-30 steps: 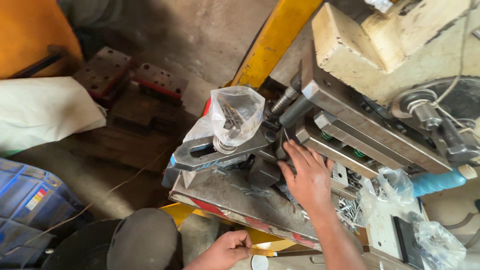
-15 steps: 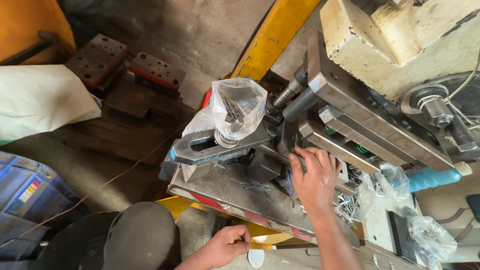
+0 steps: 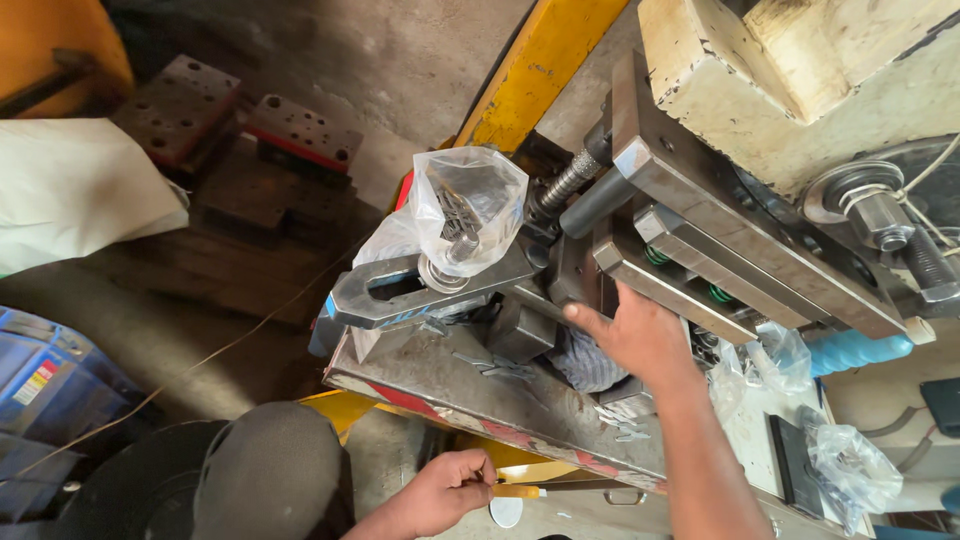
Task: The person operates a manual metal press in a workshop, repeatedly placing small metal pieces into the press die and using a yellow-handled tool to assist with positioning and removal. The person collects the processed metal pieces into a plastic bag on the machine table.
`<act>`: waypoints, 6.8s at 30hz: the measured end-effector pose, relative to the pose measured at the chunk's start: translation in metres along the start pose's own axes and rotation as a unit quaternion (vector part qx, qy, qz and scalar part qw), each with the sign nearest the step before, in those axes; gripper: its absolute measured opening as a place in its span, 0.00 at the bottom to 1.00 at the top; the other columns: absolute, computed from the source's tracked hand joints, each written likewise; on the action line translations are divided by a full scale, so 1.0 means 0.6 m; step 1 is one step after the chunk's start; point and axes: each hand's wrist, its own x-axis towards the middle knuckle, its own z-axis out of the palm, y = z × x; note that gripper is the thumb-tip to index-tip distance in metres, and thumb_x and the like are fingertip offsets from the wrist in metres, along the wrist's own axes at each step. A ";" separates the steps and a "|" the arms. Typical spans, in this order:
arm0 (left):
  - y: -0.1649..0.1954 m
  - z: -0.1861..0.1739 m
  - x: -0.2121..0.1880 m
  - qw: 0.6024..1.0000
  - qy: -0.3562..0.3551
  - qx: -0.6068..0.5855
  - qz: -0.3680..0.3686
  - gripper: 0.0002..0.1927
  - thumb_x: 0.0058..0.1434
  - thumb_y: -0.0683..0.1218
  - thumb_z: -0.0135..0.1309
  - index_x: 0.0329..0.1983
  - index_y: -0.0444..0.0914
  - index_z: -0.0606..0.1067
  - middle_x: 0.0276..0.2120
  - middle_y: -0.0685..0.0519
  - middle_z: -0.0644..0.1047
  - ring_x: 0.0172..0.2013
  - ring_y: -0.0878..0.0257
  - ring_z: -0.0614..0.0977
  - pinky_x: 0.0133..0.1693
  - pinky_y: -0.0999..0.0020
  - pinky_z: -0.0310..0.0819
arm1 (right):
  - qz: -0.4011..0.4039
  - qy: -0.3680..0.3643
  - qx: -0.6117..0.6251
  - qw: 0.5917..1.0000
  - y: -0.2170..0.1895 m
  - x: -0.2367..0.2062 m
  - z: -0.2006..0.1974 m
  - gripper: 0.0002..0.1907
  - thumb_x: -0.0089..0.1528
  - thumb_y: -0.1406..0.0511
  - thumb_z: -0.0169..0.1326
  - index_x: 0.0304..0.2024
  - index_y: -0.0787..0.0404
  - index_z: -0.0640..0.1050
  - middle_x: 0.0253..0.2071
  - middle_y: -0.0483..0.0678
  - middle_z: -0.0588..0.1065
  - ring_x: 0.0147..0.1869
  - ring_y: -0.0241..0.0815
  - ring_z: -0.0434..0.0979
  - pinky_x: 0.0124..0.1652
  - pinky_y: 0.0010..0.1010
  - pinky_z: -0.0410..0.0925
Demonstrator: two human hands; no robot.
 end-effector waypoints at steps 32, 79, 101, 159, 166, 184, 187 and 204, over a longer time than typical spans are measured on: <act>-0.017 0.005 -0.005 0.997 0.011 0.069 -0.043 0.04 0.61 0.39 0.57 0.36 0.35 0.73 0.25 0.58 0.74 0.28 0.73 0.72 0.30 0.72 0.67 | 0.059 0.110 0.187 0.974 -0.073 -0.245 0.120 0.10 0.62 0.66 0.63 0.46 0.60 0.83 0.35 0.48 0.75 0.35 0.41 0.74 0.37 0.29 0.68; 0.000 0.011 -0.001 0.997 0.001 0.063 -0.046 0.05 0.60 0.39 0.58 0.34 0.36 0.72 0.24 0.58 0.73 0.27 0.72 0.72 0.31 0.71 0.68 | 0.125 0.154 0.122 0.972 -0.003 -0.236 0.046 0.10 0.61 0.68 0.58 0.45 0.60 0.83 0.44 0.49 0.81 0.46 0.47 0.83 0.46 0.34 0.72; 0.028 0.007 -0.009 0.992 0.015 0.115 -0.052 0.06 0.60 0.43 0.58 0.33 0.37 0.73 0.22 0.54 0.75 0.24 0.67 0.74 0.29 0.67 0.69 | 0.064 0.029 -0.032 0.997 0.049 -0.019 0.043 0.40 0.63 0.38 0.46 0.69 0.53 0.69 0.63 0.64 0.72 0.68 0.67 0.67 0.62 0.53 0.59; 0.087 0.055 -0.019 0.992 0.045 0.114 -0.038 0.05 0.59 0.39 0.57 0.34 0.36 0.71 0.25 0.58 0.72 0.29 0.71 0.71 0.31 0.71 0.67 | 0.157 0.125 0.422 0.884 0.031 -0.313 0.174 0.11 0.62 0.64 0.61 0.43 0.65 0.84 0.28 0.41 0.75 0.30 0.28 0.67 0.31 0.23 0.65; 0.111 0.049 -0.045 0.957 0.092 0.275 0.002 0.04 0.59 0.43 0.56 0.33 0.39 0.73 0.24 0.54 0.75 0.27 0.66 0.74 0.32 0.66 0.72 | 0.258 0.063 0.443 0.856 0.032 -0.311 0.166 0.14 0.66 0.60 0.56 0.38 0.65 0.82 0.24 0.39 0.71 0.27 0.28 0.64 0.27 0.25 0.59; 0.034 0.039 -0.091 0.968 0.163 0.185 -0.052 0.05 0.62 0.39 0.56 0.38 0.35 0.71 0.24 0.56 0.72 0.26 0.71 0.71 0.30 0.72 0.67 | 0.134 0.139 0.533 0.824 0.036 -0.322 0.166 0.13 0.70 0.62 0.59 0.35 0.66 0.80 0.29 0.42 0.76 0.32 0.26 0.70 0.34 0.21 0.62; 0.026 0.036 -0.096 0.960 0.173 0.208 -0.063 0.05 0.63 0.40 0.56 0.38 0.35 0.71 0.23 0.56 0.72 0.26 0.71 0.71 0.29 0.72 0.67 | 0.113 0.149 0.532 0.826 0.046 -0.328 0.176 0.14 0.71 0.62 0.59 0.36 0.66 0.78 0.32 0.42 0.77 0.34 0.27 0.71 0.36 0.21 0.64; 0.008 0.028 -0.112 0.958 0.184 0.209 -0.069 0.05 0.63 0.40 0.57 0.37 0.36 0.71 0.23 0.59 0.70 0.25 0.73 0.68 0.27 0.73 0.63 | 0.128 0.148 0.507 0.840 0.046 -0.329 0.186 0.12 0.69 0.64 0.60 0.33 0.66 0.79 0.27 0.39 0.74 0.31 0.24 0.68 0.31 0.20 0.61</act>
